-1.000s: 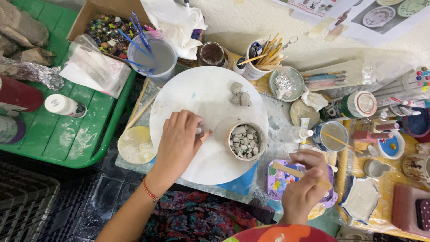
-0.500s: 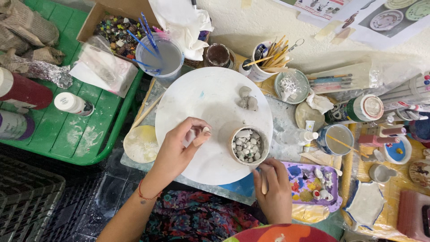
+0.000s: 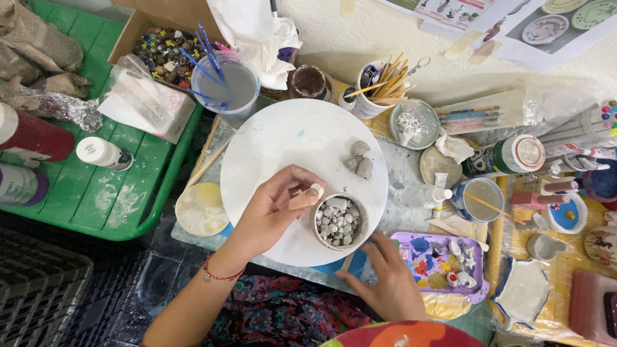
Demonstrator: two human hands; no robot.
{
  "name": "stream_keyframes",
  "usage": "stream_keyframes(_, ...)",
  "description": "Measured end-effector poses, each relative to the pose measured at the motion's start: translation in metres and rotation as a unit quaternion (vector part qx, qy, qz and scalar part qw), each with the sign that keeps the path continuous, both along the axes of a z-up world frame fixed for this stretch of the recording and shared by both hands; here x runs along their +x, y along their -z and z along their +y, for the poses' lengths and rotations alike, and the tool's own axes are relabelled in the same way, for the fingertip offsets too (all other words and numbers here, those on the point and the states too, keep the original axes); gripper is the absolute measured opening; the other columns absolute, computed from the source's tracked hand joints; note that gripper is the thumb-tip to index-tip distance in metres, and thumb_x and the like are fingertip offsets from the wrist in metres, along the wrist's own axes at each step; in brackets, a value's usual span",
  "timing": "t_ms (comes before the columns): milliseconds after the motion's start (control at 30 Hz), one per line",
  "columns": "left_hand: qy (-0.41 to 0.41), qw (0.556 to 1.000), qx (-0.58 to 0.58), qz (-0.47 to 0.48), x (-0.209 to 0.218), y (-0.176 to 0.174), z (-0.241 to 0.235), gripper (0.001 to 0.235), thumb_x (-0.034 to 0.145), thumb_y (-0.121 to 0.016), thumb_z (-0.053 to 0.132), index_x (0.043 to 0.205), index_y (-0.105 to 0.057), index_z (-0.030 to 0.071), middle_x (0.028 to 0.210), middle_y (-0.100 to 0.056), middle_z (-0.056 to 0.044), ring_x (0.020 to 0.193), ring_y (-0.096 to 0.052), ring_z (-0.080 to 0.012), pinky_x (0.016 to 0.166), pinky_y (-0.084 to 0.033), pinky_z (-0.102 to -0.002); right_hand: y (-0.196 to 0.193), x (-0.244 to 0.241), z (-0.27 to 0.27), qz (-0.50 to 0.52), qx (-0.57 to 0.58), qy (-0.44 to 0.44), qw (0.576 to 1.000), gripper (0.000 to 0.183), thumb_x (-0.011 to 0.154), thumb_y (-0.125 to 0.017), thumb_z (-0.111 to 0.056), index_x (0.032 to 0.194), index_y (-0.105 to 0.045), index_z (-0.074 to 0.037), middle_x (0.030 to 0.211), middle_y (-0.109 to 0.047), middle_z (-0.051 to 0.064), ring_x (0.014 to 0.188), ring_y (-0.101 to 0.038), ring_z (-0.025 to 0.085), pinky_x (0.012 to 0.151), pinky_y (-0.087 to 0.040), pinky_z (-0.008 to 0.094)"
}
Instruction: The person handles a small green object and then places small gray clay pieces into a small cup, using a wooden stick to press the contents down.
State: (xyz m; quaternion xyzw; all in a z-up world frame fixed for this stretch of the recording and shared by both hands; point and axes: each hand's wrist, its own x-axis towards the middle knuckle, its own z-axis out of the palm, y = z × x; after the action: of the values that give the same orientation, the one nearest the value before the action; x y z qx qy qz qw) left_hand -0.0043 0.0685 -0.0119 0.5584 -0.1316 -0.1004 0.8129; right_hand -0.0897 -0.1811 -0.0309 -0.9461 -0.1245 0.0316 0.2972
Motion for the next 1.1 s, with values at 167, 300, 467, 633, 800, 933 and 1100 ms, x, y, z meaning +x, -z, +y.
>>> stream_keyframes(167,0.008,0.986,0.149,-0.075,0.031,-0.035,-0.009,0.025,0.095,-0.075,0.019,0.111,-0.064,0.003,0.1,-0.069,0.001,0.09,-0.065,-0.0082,0.079,-0.054,-0.023,-0.012,-0.003,-0.014,-0.048,0.012,0.031,0.998,0.035,0.078,-0.083,-0.018,0.106,-0.069,-0.004,0.119,-0.067,0.016,0.114,-0.067,0.034,0.09,-0.056,0.042)
stream_keyframes(300,-0.071,0.957,0.255,-0.119,0.048,-0.05,-0.008,0.026,0.095,-0.077,0.025,0.105,-0.064,0.006,0.087,-0.07,0.0,0.074,-0.061,-0.009,0.069,-0.052,-0.023,-0.005,-0.004,-0.034,-0.139,-0.003,0.058,0.989,0.032,0.077,-0.081,-0.011,0.107,-0.07,-0.006,0.119,-0.07,0.015,0.112,-0.069,0.033,0.091,-0.056,0.04)
stream_keyframes(467,-0.16,0.965,0.166,-0.121,0.018,-0.031,0.005,0.022,0.098,-0.073,0.024,0.111,-0.065,0.007,0.096,-0.068,0.0,0.082,-0.063,-0.0061,0.072,-0.052,-0.021,0.029,0.018,-0.028,-0.261,0.12,0.036,0.957,0.029,0.088,-0.078,-0.004,0.112,-0.065,-0.013,0.117,-0.071,0.003,0.108,-0.072,0.018,0.093,-0.056,0.029)
stream_keyframes(633,-0.165,0.985,0.04,-0.043,-0.021,-0.005,0.03,0.022,0.101,-0.072,0.022,0.109,-0.063,0.004,0.101,-0.069,-0.001,0.089,-0.064,-0.0062,0.077,-0.054,-0.022,-0.022,0.026,0.082,-0.277,0.142,-0.027,0.95,0.04,0.078,-0.078,0.0,0.116,-0.068,-0.007,0.113,-0.067,0.014,0.105,-0.068,0.028,0.091,-0.054,0.036)
stream_keyframes(800,-0.093,0.994,-0.046,0.03,-0.031,-0.002,0.062,0.026,0.098,-0.072,0.023,0.114,-0.065,0.003,0.102,-0.07,-0.001,0.09,-0.064,-0.008,0.075,-0.052,-0.022,-0.091,0.042,0.153,-0.324,0.101,-0.054,0.939,0.037,0.08,-0.084,-0.003,0.112,-0.066,-0.004,0.111,-0.07,0.011,0.109,-0.069,0.033,0.092,-0.056,0.04)
stream_keyframes(933,-0.037,0.999,0.003,-0.011,-0.026,-0.009,0.059,0.028,0.095,-0.08,0.018,0.112,-0.067,-0.001,0.106,-0.071,-0.004,0.093,-0.063,-0.0096,0.084,-0.054,-0.025,-0.097,0.05,0.138,-0.303,0.086,-0.044,0.948,0.036,0.074,-0.083,0.0,0.108,-0.069,-0.004,0.108,-0.07,0.011,0.106,-0.069,0.033,0.088,-0.056,0.04)
stream_keyframes(1100,0.013,0.986,0.159,-0.041,0.004,-0.049,0.02,0.049,0.086,-0.078,0.028,0.129,-0.065,0.008,0.104,-0.074,-0.003,0.08,-0.064,-0.0096,0.073,-0.057,-0.026,-0.102,0.065,0.081,-0.311,0.012,0.009,0.95,0.029,0.079,-0.081,-0.005,0.105,-0.068,-0.007,0.105,-0.07,0.013,0.102,-0.069,0.033,0.089,-0.057,0.045)
